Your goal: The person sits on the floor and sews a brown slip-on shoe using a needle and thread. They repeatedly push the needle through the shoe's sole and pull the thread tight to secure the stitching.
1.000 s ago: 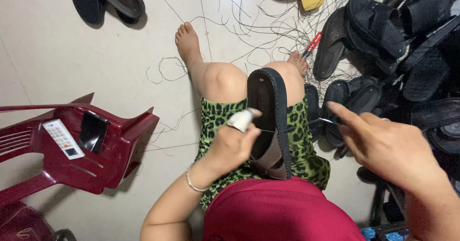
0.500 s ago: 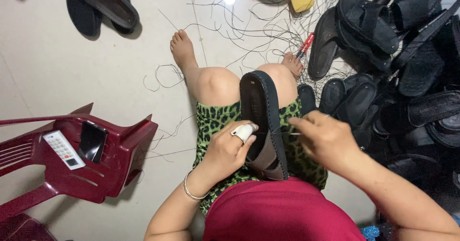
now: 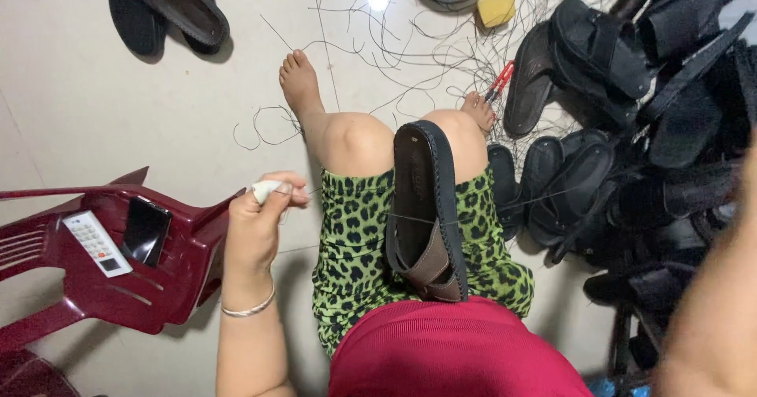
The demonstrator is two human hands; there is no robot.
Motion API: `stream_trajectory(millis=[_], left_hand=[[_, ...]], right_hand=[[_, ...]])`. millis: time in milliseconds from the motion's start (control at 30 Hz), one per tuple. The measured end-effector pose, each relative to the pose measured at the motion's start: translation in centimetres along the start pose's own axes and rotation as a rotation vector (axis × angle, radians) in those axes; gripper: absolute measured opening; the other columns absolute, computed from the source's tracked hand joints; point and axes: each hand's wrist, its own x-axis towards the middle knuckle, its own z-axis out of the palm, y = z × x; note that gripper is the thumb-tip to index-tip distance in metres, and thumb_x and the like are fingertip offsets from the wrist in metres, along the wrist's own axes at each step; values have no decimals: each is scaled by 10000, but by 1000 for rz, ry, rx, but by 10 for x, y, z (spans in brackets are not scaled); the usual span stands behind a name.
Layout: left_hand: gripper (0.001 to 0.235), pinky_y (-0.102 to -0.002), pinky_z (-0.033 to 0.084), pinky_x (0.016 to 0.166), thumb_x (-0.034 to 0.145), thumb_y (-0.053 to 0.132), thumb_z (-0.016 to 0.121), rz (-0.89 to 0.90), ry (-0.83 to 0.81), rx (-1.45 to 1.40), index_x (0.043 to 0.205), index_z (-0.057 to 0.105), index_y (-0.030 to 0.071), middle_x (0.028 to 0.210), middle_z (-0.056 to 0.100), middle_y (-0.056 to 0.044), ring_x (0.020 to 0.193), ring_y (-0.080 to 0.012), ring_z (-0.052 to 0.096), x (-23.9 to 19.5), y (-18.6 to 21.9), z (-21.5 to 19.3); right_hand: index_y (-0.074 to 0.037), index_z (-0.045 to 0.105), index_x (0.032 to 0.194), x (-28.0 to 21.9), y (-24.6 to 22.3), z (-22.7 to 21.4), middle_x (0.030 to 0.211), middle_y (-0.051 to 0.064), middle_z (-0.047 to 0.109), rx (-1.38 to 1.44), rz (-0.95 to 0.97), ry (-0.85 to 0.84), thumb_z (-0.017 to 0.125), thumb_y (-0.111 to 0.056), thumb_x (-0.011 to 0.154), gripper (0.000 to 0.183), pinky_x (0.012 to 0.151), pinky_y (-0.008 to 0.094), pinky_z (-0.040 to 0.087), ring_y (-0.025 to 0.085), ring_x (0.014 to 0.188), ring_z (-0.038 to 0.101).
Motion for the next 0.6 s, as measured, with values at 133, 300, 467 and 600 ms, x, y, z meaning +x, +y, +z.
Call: stream_trajectory(millis=[133, 300, 467, 600], left_hand=[[285, -548, 510, 996, 964, 176, 568, -30, -439, -1090, 815, 736, 1, 1327, 608, -342, 1169, -473, 654, 18, 2, 10], [417, -635, 427, 1125, 1073, 377, 451, 69, -554, -1280, 1308, 683, 123, 1393, 581, -316, 1285, -486, 588, 34, 30, 21], [371, -329, 497, 526, 1105, 316, 390, 49, -389, -1238, 1211, 625, 49, 483, 292, 33, 447, -115, 374, 59, 36, 7], [329, -244, 333, 432, 1114, 288, 423, 9, -239, -1170, 1180, 638, 48, 507, 190, 71, 426, -70, 233, 78, 13, 9]], right_hand=[[-52, 705, 1148, -80, -177, 122, 1259, 135, 635, -5, -515, -157, 759, 10, 982, 185, 1122, 419, 424, 334, 1280, 578], [-89, 712, 1292, -154, -282, 164, 1215, 187, 746, 66, -458, -803, 829, -216, 806, 516, 934, 514, 557, 398, 1116, 707], [-116, 793, 855, -149, -304, 150, 898, 124, 747, 198, -546, -1034, 635, -255, 966, 239, 702, 430, 596, 326, 817, 755], [-61, 758, 870, -167, -316, 178, 1186, 278, 744, 836, -412, -1007, 461, -340, 1095, 466, 939, 483, 545, 390, 1130, 722]])
